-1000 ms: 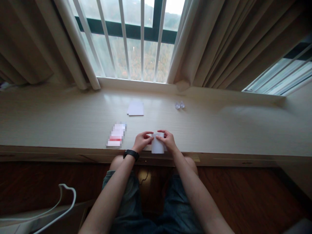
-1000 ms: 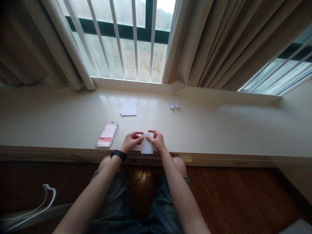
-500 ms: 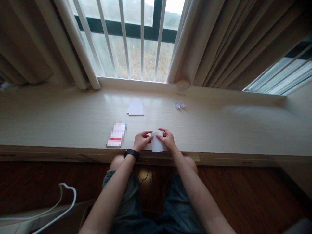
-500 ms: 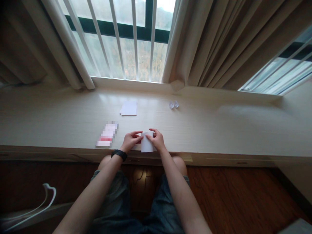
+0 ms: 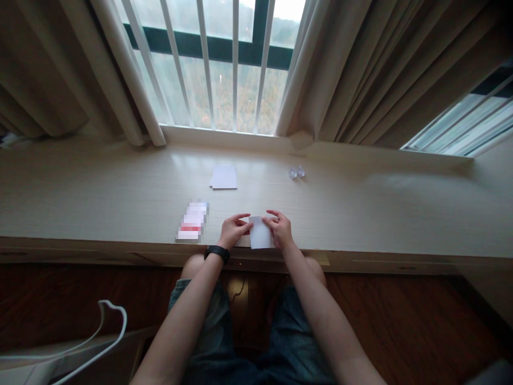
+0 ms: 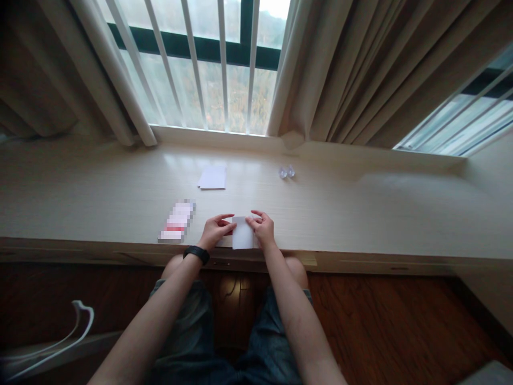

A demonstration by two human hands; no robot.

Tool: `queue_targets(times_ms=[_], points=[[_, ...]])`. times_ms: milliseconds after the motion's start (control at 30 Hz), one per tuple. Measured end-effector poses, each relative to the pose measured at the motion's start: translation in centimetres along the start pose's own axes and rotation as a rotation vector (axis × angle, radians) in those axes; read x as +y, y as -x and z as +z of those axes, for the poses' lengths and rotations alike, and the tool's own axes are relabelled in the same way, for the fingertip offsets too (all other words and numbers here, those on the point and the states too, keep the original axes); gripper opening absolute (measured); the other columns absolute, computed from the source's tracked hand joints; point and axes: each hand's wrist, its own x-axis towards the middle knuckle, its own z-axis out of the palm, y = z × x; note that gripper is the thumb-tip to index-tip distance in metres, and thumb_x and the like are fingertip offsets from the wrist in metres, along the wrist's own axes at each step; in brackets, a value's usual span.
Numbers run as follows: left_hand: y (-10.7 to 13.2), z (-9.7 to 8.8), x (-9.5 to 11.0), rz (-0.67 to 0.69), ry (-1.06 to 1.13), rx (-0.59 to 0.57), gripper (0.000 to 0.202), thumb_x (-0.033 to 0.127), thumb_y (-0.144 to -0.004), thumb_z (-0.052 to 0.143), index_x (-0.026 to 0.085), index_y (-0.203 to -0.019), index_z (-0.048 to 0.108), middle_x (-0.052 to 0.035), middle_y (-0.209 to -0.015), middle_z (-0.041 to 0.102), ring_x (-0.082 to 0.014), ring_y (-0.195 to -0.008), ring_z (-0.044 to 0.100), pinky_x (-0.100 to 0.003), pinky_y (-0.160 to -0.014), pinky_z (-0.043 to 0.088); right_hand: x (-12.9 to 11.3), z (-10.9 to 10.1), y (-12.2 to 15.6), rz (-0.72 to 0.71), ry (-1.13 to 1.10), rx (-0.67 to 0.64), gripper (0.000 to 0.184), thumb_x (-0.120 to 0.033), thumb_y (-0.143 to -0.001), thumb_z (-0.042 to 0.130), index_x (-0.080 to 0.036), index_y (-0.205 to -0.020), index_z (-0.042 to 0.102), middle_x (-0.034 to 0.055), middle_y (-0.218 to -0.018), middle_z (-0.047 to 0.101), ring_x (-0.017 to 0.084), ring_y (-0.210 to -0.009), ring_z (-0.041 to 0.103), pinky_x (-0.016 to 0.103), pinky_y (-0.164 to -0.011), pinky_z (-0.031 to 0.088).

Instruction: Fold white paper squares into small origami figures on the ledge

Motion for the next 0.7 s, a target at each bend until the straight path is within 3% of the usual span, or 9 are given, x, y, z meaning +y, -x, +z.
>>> queue_targets(times_ms=[300, 533, 700], points=[[0.16, 0.01, 0.17, -0.014, 0.018, -0.005, 0.056, 0.04, -0.06, 0.084, 0.011, -0.106, 0.068, -0.004, -0.069, 0.07, -0.0164, -0.064, 0.067, -0.032, -0.066, 0.059, -0.09, -0.13, 0.01, 0.036, -0.104, 0.013, 0.05, -0.042, -0.056, 0.081, -0.016, -0.096, 0.065, 0.0015, -0.069, 0.067, 0.014, -0.059, 0.059, 0.026, -0.054, 0.045], [0.03, 0.03, -0.19, -0.023, 0.049, 0.027, 0.047, 0.041, -0.055, 0.086, 0.01, -0.086, 0.068, -0.0035, -0.066, 0.069, -0.0153, -0.061, 0.066, -0.032, -0.064, 0.059, 0.39, -0.25, -0.25, 0.027, -0.087, -0.004, 0.045, -0.043, -0.059, 0.079, -0.017, -0.093, 0.066, 0.002, -0.07, 0.069, 0.015, -0.06, 0.06, 0.028, -0.058, 0.047], [-0.11, -0.12, -0.35, -0.027, 0.054, 0.03, 0.049, 0.043, -0.056, 0.085, 0.01, -0.087, 0.068, -0.0039, -0.068, 0.069, -0.0145, -0.061, 0.065, -0.03, -0.063, 0.059, 0.48, -0.14, -0.18, 0.026, -0.079, 0.008, 0.046, -0.044, -0.057, 0.08, -0.016, -0.091, 0.066, 0.0028, -0.07, 0.069, 0.015, -0.058, 0.059, 0.027, -0.054, 0.046]])
